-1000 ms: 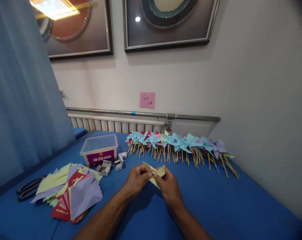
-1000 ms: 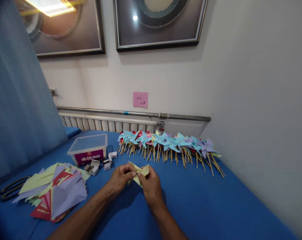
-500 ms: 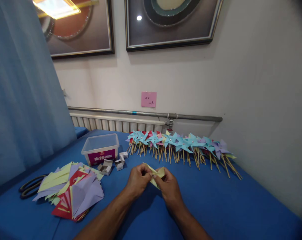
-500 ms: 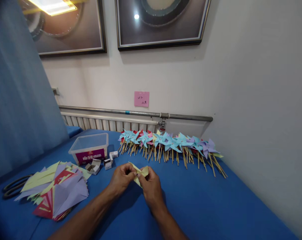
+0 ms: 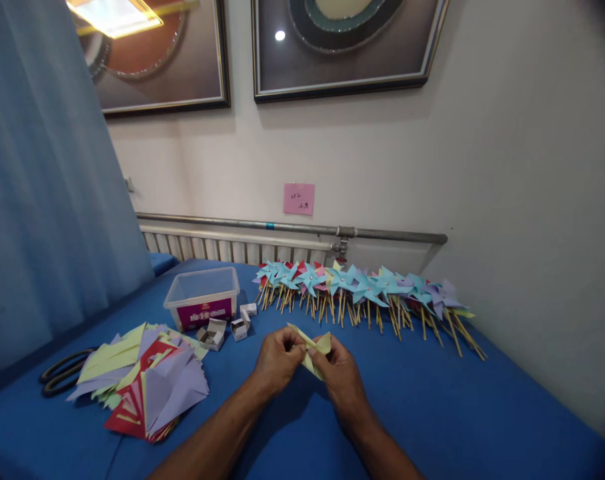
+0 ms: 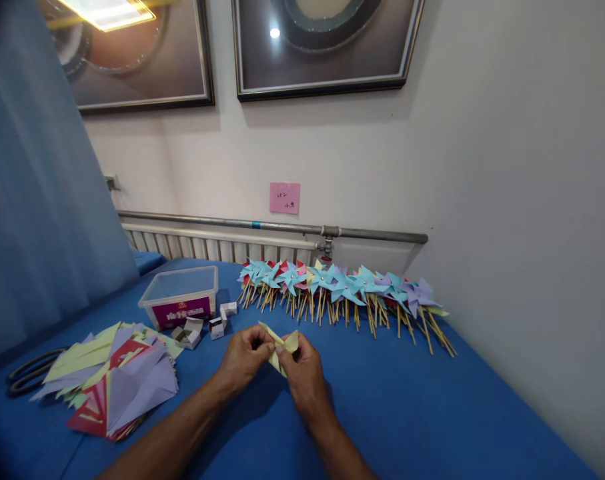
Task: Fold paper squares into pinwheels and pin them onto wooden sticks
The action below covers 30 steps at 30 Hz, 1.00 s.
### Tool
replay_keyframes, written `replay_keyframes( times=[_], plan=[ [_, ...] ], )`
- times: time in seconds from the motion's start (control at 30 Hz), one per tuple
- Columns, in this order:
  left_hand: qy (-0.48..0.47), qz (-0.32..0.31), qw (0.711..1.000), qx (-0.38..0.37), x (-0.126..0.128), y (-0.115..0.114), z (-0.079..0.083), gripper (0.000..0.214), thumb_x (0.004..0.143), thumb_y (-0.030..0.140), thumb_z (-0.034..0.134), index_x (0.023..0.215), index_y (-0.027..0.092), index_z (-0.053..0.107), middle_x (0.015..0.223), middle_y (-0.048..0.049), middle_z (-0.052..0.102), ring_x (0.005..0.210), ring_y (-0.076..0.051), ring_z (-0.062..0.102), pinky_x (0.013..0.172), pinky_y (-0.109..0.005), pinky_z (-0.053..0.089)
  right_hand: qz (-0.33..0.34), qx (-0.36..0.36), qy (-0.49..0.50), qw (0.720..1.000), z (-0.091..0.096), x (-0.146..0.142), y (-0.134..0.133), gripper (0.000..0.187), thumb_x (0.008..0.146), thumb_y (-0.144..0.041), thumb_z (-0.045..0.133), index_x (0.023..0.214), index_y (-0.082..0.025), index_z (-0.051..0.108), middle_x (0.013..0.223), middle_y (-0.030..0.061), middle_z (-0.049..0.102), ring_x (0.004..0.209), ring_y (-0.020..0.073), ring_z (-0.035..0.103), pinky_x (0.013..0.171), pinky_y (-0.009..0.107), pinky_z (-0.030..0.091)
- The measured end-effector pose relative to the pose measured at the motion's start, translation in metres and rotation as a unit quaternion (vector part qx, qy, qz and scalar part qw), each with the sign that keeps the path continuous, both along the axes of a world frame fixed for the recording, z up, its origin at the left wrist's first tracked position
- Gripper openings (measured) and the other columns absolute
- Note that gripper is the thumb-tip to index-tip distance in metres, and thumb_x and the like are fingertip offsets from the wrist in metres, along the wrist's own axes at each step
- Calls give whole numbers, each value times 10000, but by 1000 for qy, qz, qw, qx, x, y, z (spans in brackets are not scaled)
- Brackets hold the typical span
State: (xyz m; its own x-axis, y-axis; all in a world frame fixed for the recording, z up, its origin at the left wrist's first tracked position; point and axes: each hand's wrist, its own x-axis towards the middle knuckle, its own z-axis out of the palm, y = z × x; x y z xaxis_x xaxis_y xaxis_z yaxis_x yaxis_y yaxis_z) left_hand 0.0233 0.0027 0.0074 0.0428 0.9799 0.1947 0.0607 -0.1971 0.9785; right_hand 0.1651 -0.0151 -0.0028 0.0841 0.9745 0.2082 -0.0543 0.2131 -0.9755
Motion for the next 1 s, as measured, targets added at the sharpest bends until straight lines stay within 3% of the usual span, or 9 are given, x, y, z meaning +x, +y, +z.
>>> replay_keyframes(
  times=[0.13, 0.8, 1.0],
  plan=[
    [3, -4, 1000, 9, -1, 1, -2, 110, 681, 276, 653, 653, 177, 613, 583, 41, 539, 561, -104, 437, 569, -239, 335, 0, -11, 24, 1000, -1, -1, 1, 417, 650, -525, 857, 836, -221, 642, 690, -32, 608, 634, 173, 532, 603, 288, 439],
    [36, -4, 999, 11, -1, -1, 1, 76, 703, 253, 622, 674, 185, 602, 587, 48, 521, 563, -108, 425, 557, -241, 324, -6, 12, -33, 999, 2, 0, -2, 359, 728, -546, 800, 791, -227, 648, 648, -38, 571, 607, 166, 502, 569, 278, 417],
    [7, 4, 1000, 28, 2, -2, -3, 79, 688, 259, 625, 680, 195, 579, 599, 55, 511, 574, -105, 428, 569, -237, 336, -15, 1, -17, 1000, 1, 1, 1, 388, 683, -552, 828, 781, -230, 633, 645, -37, 582, 604, 169, 513, 574, 281, 421]
  ],
)
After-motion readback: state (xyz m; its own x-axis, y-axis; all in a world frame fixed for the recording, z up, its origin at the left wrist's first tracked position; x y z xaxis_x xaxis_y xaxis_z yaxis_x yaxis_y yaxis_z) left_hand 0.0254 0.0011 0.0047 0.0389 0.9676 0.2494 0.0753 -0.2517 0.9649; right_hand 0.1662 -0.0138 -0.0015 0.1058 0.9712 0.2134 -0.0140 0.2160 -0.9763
